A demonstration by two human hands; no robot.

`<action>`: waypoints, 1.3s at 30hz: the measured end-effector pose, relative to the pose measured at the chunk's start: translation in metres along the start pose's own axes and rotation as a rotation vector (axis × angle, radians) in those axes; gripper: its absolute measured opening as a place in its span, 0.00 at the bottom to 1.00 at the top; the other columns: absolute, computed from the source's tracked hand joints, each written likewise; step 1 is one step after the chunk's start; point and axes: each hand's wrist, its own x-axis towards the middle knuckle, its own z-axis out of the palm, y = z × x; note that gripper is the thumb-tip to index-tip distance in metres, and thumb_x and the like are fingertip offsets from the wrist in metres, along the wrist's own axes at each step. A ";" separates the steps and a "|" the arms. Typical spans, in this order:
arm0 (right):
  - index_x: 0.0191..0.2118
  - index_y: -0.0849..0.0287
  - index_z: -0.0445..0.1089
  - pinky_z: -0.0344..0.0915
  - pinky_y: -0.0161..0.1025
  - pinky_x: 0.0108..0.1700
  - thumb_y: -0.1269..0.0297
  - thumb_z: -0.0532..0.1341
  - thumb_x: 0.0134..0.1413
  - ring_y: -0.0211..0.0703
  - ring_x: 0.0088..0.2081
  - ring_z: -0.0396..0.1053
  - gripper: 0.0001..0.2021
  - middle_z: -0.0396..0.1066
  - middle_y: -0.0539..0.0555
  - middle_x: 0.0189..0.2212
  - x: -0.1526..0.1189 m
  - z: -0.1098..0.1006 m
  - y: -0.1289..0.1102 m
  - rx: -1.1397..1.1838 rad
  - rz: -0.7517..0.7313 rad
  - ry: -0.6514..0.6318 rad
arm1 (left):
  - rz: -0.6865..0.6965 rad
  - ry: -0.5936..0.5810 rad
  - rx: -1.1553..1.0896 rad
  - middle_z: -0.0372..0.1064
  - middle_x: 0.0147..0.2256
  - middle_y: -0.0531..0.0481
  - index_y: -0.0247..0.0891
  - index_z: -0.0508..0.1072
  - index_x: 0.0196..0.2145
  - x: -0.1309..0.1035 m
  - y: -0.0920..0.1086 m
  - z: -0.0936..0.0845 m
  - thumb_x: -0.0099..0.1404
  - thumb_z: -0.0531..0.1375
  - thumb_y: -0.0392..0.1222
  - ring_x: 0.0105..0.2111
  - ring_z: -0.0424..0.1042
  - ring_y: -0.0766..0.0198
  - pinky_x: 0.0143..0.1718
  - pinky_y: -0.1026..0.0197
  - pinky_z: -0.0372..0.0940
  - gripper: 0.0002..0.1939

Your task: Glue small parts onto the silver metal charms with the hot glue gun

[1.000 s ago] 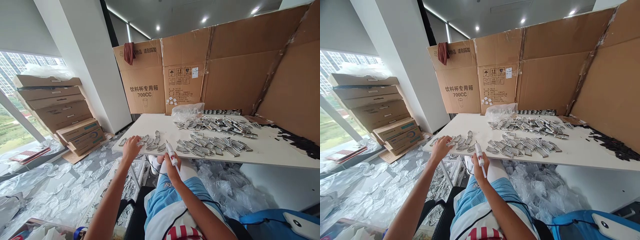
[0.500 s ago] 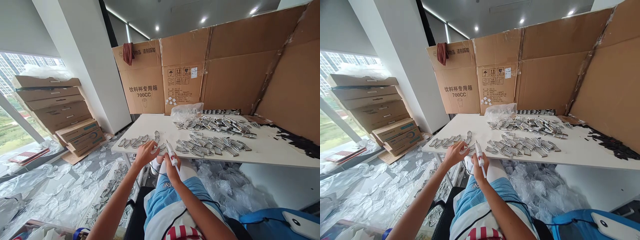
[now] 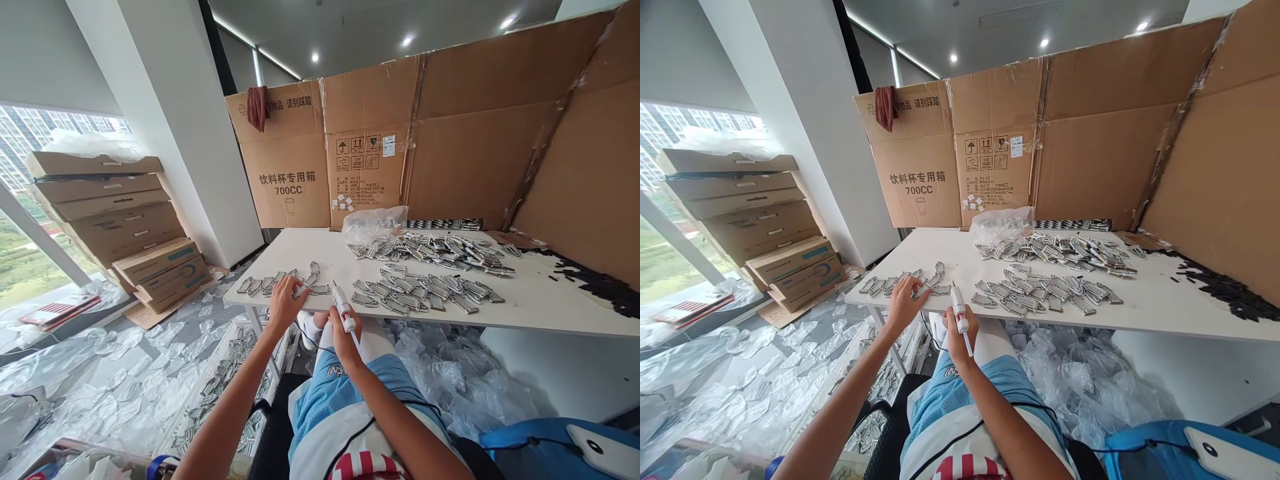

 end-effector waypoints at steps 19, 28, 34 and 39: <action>0.31 0.53 0.70 0.67 0.41 0.32 0.45 0.67 0.65 0.47 0.29 0.70 0.19 0.72 0.50 0.25 0.000 0.002 0.002 0.061 -0.053 -0.018 | 0.163 0.065 -0.008 0.76 0.39 0.44 0.47 0.68 0.40 -0.035 0.033 0.038 0.82 0.55 0.40 0.41 0.74 0.49 0.48 0.45 0.66 0.09; 0.32 0.54 0.71 0.69 0.41 0.32 0.43 0.68 0.66 0.45 0.29 0.71 0.20 0.74 0.51 0.26 0.000 0.002 0.007 0.093 -0.053 -0.022 | 0.161 0.132 0.005 0.73 0.36 0.45 0.47 0.64 0.39 -0.042 0.036 0.048 0.81 0.56 0.39 0.39 0.70 0.49 0.44 0.46 0.65 0.09; 0.33 0.54 0.70 0.67 0.40 0.32 0.42 0.67 0.67 0.44 0.28 0.69 0.20 0.74 0.50 0.26 0.000 0.001 0.013 0.066 -0.045 -0.039 | 0.135 0.146 0.017 0.73 0.36 0.45 0.48 0.63 0.39 -0.045 0.038 0.050 0.81 0.56 0.39 0.39 0.71 0.48 0.45 0.45 0.65 0.10; 0.33 0.53 0.69 0.66 0.39 0.31 0.44 0.67 0.66 0.44 0.28 0.69 0.18 0.74 0.50 0.27 0.001 0.000 0.014 0.072 -0.044 -0.053 | 0.169 0.217 0.009 0.74 0.37 0.46 0.47 0.63 0.40 -0.047 0.036 0.056 0.81 0.57 0.37 0.39 0.69 0.49 0.44 0.47 0.64 0.09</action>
